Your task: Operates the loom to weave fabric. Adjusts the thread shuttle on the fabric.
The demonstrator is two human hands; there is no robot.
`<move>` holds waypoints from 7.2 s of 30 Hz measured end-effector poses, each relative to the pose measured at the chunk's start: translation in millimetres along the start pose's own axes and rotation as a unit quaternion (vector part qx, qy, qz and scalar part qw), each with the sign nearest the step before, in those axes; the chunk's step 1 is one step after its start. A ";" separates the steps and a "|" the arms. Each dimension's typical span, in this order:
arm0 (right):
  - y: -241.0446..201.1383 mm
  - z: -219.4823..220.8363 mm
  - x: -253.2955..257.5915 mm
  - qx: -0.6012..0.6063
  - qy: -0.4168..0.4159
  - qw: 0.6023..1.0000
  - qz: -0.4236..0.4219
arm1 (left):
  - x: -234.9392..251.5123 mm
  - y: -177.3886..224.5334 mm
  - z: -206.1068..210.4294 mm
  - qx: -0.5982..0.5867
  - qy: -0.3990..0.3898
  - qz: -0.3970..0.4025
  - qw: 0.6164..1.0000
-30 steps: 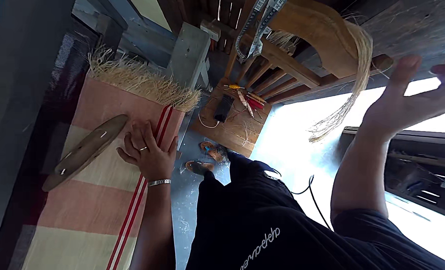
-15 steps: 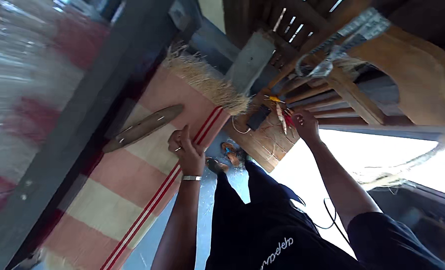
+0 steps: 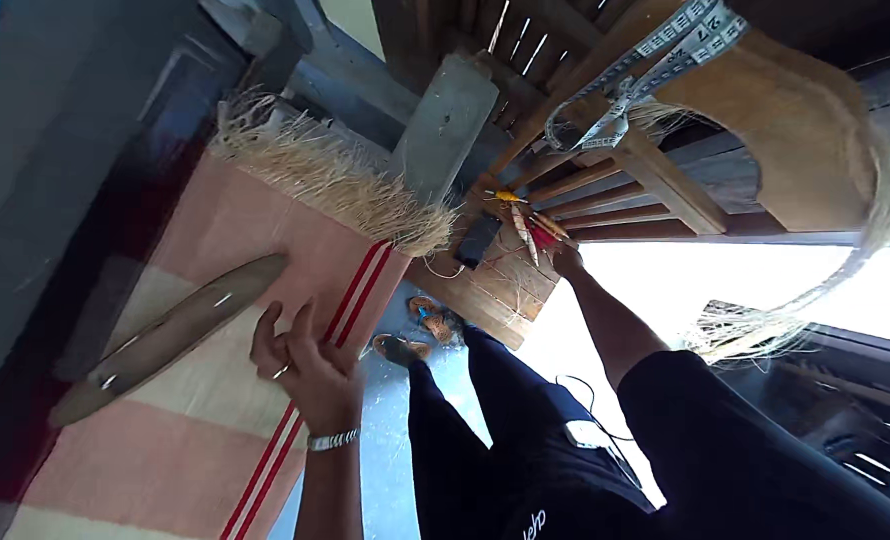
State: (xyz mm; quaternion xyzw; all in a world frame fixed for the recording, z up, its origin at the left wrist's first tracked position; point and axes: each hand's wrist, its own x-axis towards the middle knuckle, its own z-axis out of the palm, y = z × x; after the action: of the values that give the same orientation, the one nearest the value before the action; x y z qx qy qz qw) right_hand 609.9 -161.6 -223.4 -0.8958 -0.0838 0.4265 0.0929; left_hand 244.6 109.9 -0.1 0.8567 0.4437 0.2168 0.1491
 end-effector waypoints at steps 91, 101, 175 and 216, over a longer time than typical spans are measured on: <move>-432.7 210.3 -448.4 -0.381 -0.086 0.528 -0.754 | -187.6 -175.5 -163.5 0.097 0.207 -0.340 0.912; -438.9 198.8 -464.1 -0.369 -0.140 0.468 -0.791 | -185.9 -179.3 -162.5 0.147 0.167 -0.290 0.931; -626.6 160.5 -429.1 -0.282 0.174 0.547 -0.769 | -138.2 -386.9 -404.3 0.107 -0.186 -0.480 0.851; -624.5 160.4 -428.5 -0.280 0.171 0.559 -0.762 | -160.7 -399.3 -394.5 0.068 -0.092 -0.497 0.860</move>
State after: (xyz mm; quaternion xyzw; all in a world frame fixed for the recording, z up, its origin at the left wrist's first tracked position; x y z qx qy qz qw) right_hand 174.0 360.3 146.8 -0.5355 -0.8327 -0.0093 0.1403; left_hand -314.2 226.5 122.6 0.5465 0.8085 0.0033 0.2182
